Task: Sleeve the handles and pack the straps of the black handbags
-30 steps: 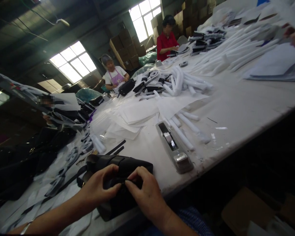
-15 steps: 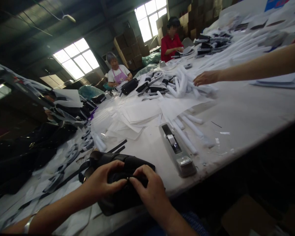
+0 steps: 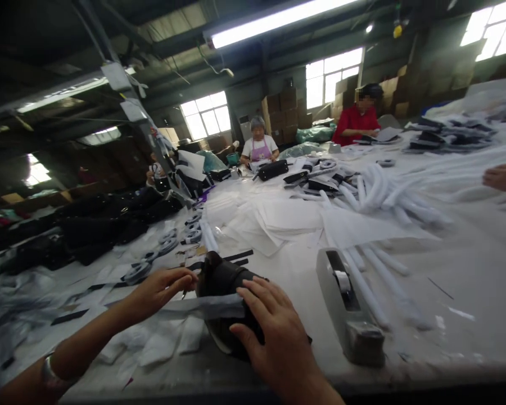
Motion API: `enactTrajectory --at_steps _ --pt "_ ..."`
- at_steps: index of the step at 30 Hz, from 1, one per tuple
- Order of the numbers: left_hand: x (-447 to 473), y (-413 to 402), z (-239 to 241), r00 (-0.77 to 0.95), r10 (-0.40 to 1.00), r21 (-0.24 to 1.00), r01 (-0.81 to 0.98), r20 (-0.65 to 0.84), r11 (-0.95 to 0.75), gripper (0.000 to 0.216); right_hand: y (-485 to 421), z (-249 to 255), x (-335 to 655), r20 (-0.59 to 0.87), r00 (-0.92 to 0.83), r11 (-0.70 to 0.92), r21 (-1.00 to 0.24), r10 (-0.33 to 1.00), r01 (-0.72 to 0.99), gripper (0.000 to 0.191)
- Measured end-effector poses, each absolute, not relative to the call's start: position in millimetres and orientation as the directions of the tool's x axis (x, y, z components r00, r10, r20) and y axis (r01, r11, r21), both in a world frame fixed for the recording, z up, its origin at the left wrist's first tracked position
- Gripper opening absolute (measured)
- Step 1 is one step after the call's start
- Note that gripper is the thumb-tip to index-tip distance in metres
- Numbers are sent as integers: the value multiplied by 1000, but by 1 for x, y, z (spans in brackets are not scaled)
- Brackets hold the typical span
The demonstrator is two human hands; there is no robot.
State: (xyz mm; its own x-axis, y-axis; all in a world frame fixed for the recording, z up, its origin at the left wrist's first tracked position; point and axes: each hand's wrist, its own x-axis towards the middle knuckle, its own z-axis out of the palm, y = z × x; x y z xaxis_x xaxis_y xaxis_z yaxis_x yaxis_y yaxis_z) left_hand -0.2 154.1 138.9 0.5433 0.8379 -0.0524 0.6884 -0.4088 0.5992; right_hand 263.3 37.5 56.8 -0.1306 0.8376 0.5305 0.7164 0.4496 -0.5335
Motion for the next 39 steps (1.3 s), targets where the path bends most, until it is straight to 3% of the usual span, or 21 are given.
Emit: enactTrajectory --at_steps 3,6,8,11,14,17,21,24,28,30,33,36,39 --pt "-41 143 124 381 914 679 708 -135 -195 48 50 71 248 477 -257 488 -461 841 741 51" --pt "-71 122 97 241 880 766 615 -408 187 64 61 75 234 398 -283 459 -470 872 753 37" --pt "-79 105 74 240 803 795 452 -545 404 69 66 74 229 374 -281 449 -509 884 734 28" --pt "-72 91 48 277 769 798 -15 -576 603 60 68 74 228 340 -248 413 -608 907 678 27" --pt "-61 103 43 118 865 703 -535 -487 469 32 66 78 231 286 -197 343 -676 938 652 28" --pt "-59 128 63 -90 925 671 -715 -369 198 15 65 83 234 232 -197 304 -691 953 656 28" --pt "-58 150 116 -105 974 676 -734 -199 58 21 75 97 234 209 -205 292 -728 956 620 41" --pt "-46 153 162 -22 1000 755 -655 -5 -10 20 94 124 225 283 -253 378 -750 925 543 51" --pt "-21 152 211 117 976 844 -528 184 -96 18 122 180 205 296 -423 466 -796 856 387 47" --pt "-12 152 227 169 952 858 -494 253 -140 18 130 198 198 186 -554 401 -867 811 296 43" --pt "-6 153 238 171 940 866 -464 295 -187 18 132 198 202 11 -676 158 -975 737 157 39" --pt "-10 160 241 126 946 860 -465 298 -209 27 124 172 223 -117 -678 -67 -993 726 100 37" --pt "-22 174 248 31 953 802 -548 302 -237 31 114 149 248 -202 -635 -167 -979 746 115 37"
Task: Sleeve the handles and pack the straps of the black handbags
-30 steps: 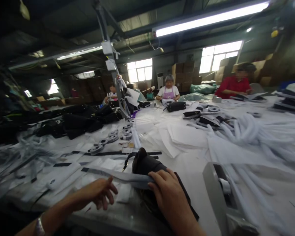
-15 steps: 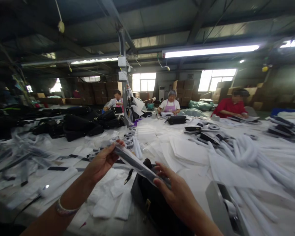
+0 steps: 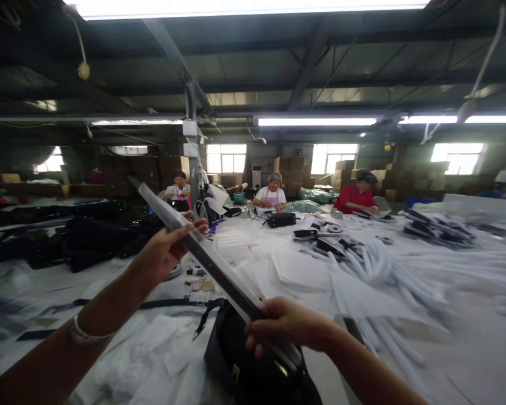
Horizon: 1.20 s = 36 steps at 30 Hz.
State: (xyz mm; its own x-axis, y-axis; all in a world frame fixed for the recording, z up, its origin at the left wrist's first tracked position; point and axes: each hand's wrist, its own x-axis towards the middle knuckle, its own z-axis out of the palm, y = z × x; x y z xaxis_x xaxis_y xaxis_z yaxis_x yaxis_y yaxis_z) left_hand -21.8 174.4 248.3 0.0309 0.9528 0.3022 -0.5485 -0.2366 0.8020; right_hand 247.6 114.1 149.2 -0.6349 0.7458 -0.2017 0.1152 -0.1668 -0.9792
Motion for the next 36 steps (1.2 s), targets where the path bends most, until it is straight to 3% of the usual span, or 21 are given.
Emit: enactTrajectory --at_steps 4,11,20,24,26,30,36 --pt "-42 198 275 -146 953 690 -661 264 -293 17 108 148 266 -229 -616 -169 -973 754 155 34" --pt "-74 205 327 -306 874 553 -683 376 -477 29 121 172 271 -174 -725 -62 -982 666 179 32" --pt "-43 195 347 -211 841 551 -672 498 -495 27 128 249 204 165 -653 250 -968 740 38 48" --pt "-39 195 363 -171 809 563 -637 563 -526 26 133 280 182 110 -769 235 -971 630 53 45" --pt "-47 195 375 -190 804 577 -606 563 -548 32 134 286 179 115 -752 230 -972 649 50 40" --pt "-73 195 392 -163 809 644 -526 565 -555 41 132 266 194 67 -688 194 -975 722 108 38" --pt "-96 201 381 -127 814 675 -495 567 -547 41 115 159 267 -201 -599 19 -940 775 340 32"
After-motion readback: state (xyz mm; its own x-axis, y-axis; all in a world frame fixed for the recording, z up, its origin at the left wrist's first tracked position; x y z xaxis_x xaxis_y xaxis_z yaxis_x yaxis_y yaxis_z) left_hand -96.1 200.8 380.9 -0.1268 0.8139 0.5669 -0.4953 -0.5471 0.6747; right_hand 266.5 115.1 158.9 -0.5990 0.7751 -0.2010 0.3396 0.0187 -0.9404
